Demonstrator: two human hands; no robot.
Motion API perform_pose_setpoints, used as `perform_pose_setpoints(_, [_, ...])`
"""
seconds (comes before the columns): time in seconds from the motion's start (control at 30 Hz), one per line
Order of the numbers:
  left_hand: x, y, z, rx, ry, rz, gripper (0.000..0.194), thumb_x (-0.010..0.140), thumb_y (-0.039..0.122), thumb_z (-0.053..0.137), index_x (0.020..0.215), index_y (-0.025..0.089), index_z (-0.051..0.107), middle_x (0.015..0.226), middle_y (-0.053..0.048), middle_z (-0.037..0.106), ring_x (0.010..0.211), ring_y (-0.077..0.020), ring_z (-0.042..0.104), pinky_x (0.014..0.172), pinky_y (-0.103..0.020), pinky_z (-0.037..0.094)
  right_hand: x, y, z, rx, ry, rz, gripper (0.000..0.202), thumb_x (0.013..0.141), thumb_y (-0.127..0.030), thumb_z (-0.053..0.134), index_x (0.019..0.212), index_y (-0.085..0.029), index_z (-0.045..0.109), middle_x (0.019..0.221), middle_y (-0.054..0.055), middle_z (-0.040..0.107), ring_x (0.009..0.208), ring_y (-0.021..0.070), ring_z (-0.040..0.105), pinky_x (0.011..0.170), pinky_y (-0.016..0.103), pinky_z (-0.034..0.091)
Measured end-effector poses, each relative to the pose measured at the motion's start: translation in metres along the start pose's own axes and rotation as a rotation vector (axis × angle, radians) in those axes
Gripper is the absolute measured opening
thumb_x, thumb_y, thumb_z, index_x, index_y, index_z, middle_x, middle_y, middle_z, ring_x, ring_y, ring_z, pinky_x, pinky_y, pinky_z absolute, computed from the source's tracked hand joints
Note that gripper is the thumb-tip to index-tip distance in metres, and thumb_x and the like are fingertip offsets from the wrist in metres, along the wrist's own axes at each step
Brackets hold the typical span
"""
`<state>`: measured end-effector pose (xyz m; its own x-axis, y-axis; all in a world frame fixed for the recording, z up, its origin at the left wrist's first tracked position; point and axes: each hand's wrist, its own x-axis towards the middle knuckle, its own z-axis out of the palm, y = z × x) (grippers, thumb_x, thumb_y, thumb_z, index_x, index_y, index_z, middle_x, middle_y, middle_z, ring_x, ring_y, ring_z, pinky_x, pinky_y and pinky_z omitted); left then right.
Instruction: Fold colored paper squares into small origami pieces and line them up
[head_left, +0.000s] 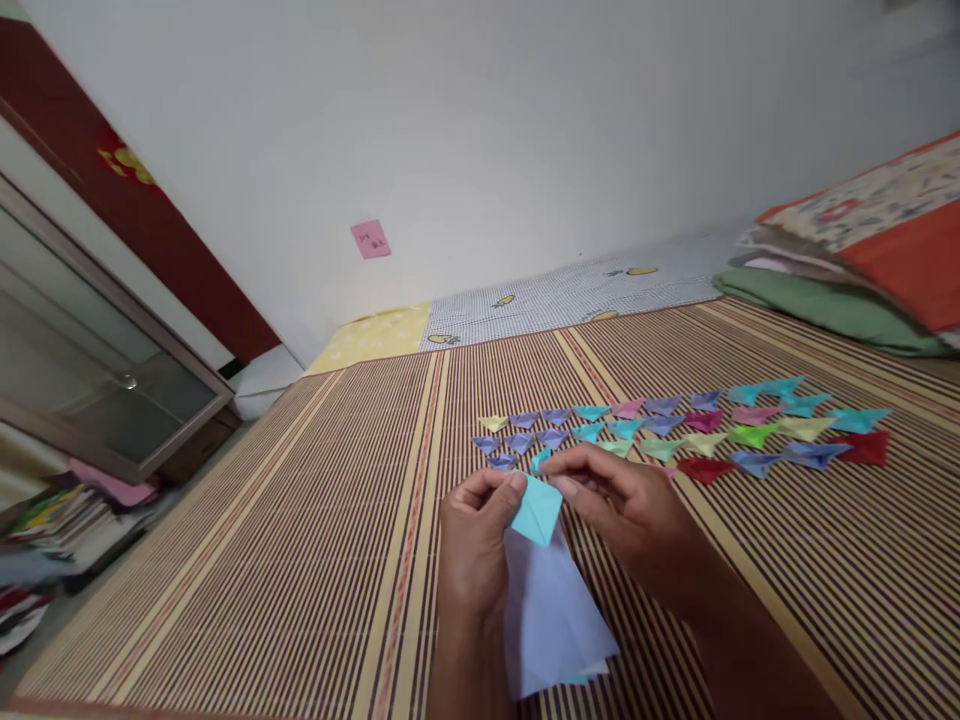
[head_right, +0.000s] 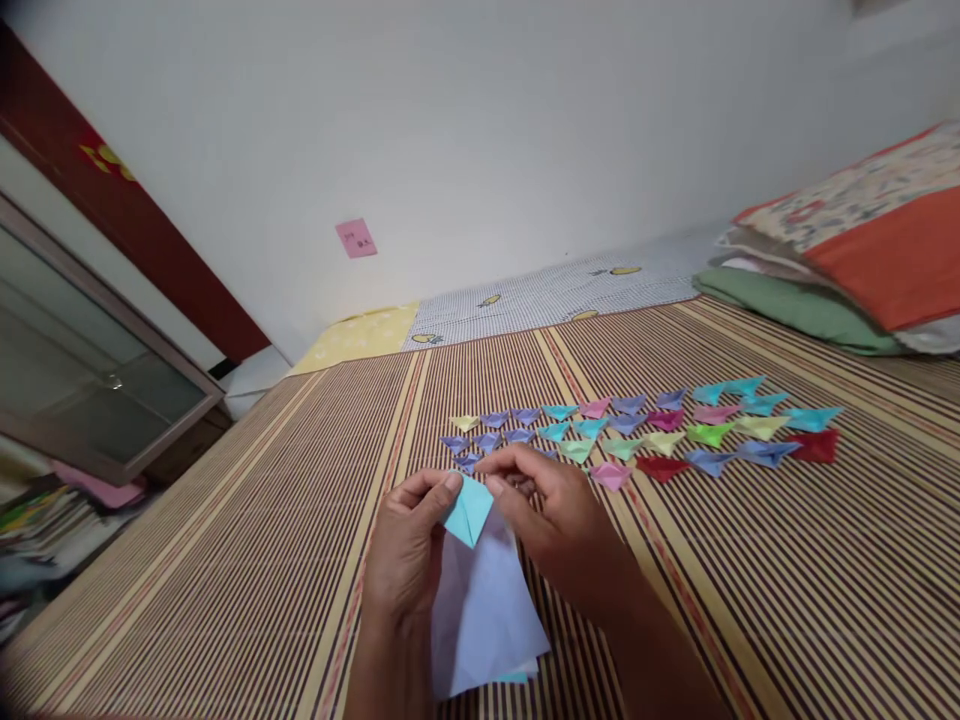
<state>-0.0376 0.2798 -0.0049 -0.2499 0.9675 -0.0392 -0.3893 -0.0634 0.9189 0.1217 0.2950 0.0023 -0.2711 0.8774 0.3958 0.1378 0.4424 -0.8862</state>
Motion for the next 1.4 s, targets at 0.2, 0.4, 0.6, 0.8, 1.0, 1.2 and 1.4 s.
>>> perform_pose_setpoints(0.2, [0.000,0.006,0.000,-0.028,-0.026,-0.072,0.036,0.053,0.039,0.095,0.059,0.014,0.070,0.054,0.002,0.060,0.051,-0.0085,0.048,0.054,-0.022,0.039,-0.002,-0.006,-0.008,-0.103,-0.131,-0.242,0.021,0.090,-0.015,0.066,0.102,-0.029,0.075,0.104,0.003,0.067,0.101,0.0194,0.066,0.087,0.032,0.054])
perform_pose_setpoints(0.4, [-0.003,0.004,0.002,0.007,-0.077,-0.061,0.031,0.058,0.035,0.093,0.060,0.013,0.071,0.057,0.001,0.062,0.055,-0.0094,0.049,0.057,-0.022,0.039,-0.002,-0.003,-0.002,-0.122,-0.120,-0.251,0.015,0.093,-0.020,0.068,0.099,-0.029,0.077,0.094,0.002,0.061,0.092,0.0184,0.063,0.079,0.030,0.052])
perform_pose_setpoints(0.6, [-0.004,0.003,0.002,0.017,-0.079,0.000,0.026,0.063,0.033,0.091,0.063,0.015,0.072,0.060,0.001,0.064,0.058,-0.0100,0.053,0.059,-0.022,0.042,0.001,-0.002,0.005,-0.060,-0.099,-0.153,0.017,0.095,-0.025,0.064,0.080,-0.023,0.072,0.085,0.001,0.057,0.083,0.0179,0.059,0.074,0.030,0.051])
perform_pose_setpoints(0.8, [-0.005,0.002,0.002,0.000,-0.068,0.026,0.023,0.066,0.031,0.090,0.065,0.015,0.074,0.063,0.001,0.065,0.060,-0.0106,0.054,0.060,-0.021,0.043,0.002,-0.002,0.014,0.027,-0.049,-0.117,0.019,0.093,-0.019,0.060,0.075,-0.021,0.065,0.081,0.000,0.060,0.080,0.0168,0.059,0.074,0.031,0.046])
perform_pose_setpoints(1.0, [-0.003,0.003,0.000,0.002,-0.049,0.043,0.025,0.065,0.032,0.091,0.066,0.014,0.073,0.063,0.000,0.065,0.062,-0.0116,0.054,0.062,-0.022,0.044,0.002,-0.002,0.020,0.014,0.034,-0.117,0.013,0.090,-0.017,0.061,0.077,-0.021,0.061,0.080,0.000,0.060,0.080,0.0180,0.059,0.074,0.032,0.046])
perform_pose_setpoints(1.2, [-0.009,0.006,0.000,0.062,-0.108,0.060,0.029,0.080,0.040,0.082,0.070,0.015,0.073,0.065,0.001,0.060,0.062,-0.0108,0.049,0.059,-0.021,0.041,0.002,0.000,0.021,-0.017,0.077,-0.127,0.014,0.088,-0.015,0.060,0.076,-0.021,0.057,0.081,0.001,0.061,0.080,0.0184,0.059,0.076,0.034,0.045])
perform_pose_setpoints(1.4, [-0.013,0.007,0.000,0.144,-0.185,0.097,0.019,0.084,0.034,0.079,0.090,0.016,0.080,0.082,-0.004,0.071,0.078,-0.0164,0.061,0.076,-0.026,0.048,0.003,0.003,0.019,-0.020,0.112,-0.144,0.015,0.089,-0.015,0.060,0.076,-0.021,0.057,0.079,0.000,0.058,0.078,0.0180,0.057,0.073,0.033,0.045])
